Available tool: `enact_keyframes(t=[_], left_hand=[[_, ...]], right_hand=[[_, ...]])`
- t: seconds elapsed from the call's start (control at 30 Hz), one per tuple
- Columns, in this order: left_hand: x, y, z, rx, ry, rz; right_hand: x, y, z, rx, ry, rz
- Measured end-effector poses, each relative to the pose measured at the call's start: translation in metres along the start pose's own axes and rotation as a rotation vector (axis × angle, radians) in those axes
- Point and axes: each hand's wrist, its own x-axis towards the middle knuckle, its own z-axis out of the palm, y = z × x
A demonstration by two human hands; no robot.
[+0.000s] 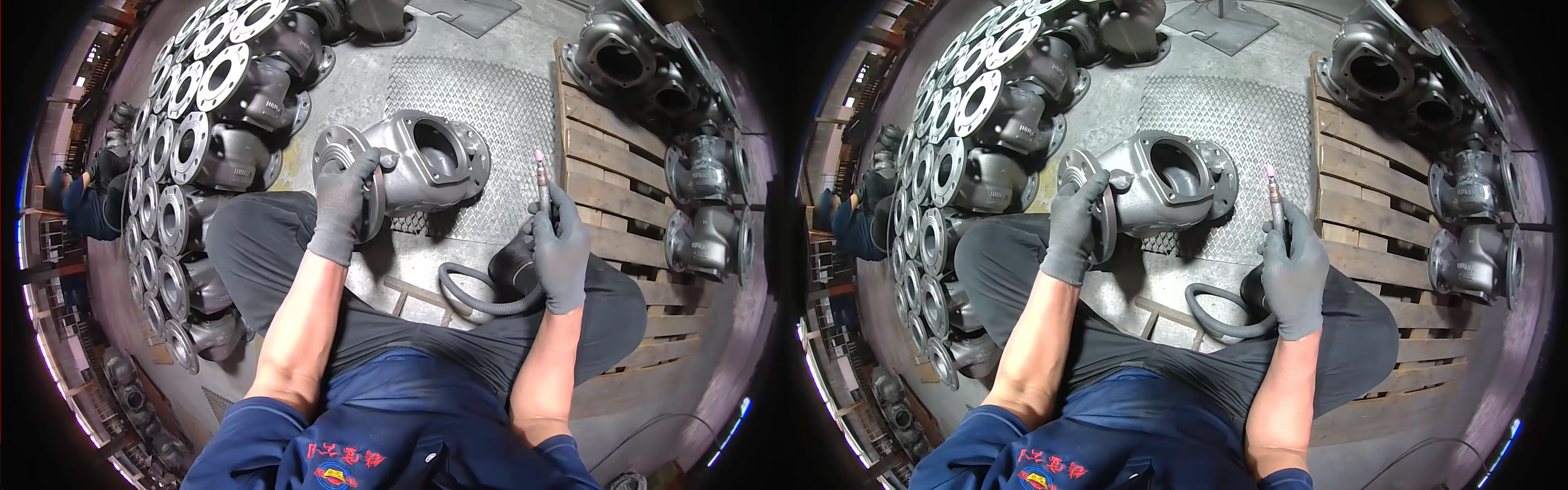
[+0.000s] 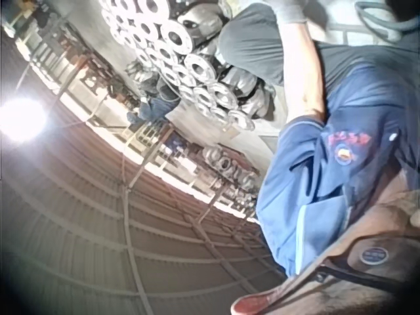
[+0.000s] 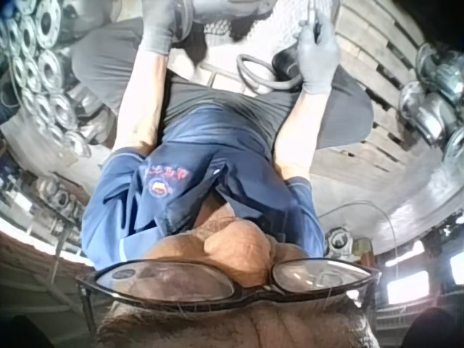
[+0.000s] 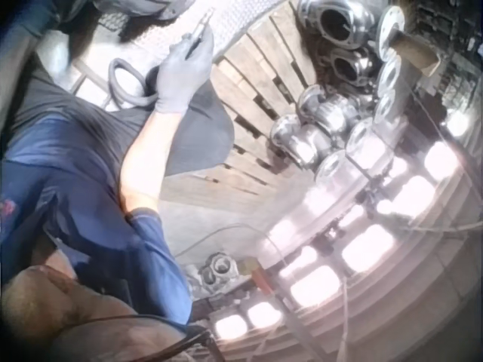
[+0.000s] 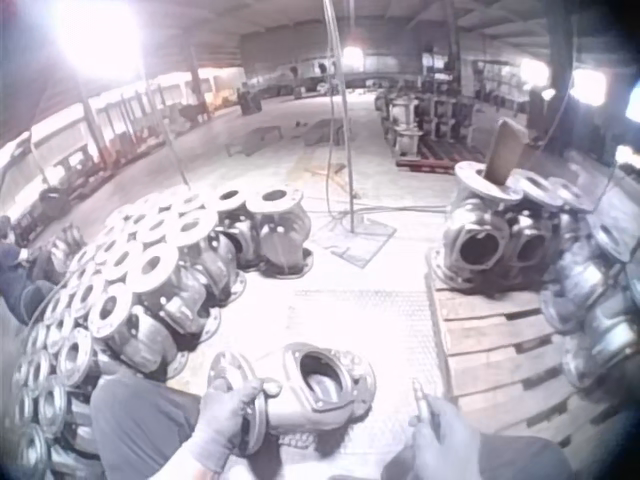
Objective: The person polishes the edges and surfaces of a metal casting using a handheld pneumatic grinder.
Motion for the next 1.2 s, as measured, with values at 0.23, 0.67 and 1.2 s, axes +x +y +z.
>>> enact_keyframes(t=[0.23, 0.67, 1.2], left_hand=[[0.006, 0.006, 0.006, 0.11, -0.015, 0.135], [0.056, -0.02, -0.046, 1.066, 0.041, 0.823], [0.065, -0.002, -0.032, 0.076, 0.043, 0.115]], right_hand=[[0.016, 0.016, 0.013, -0.012, -0.003, 0.096], [0.032, 0.047, 0.035, -0.148, -0.062, 0.168], [0.033, 0.053, 0.033, 0.009, -0.087, 0.375]])
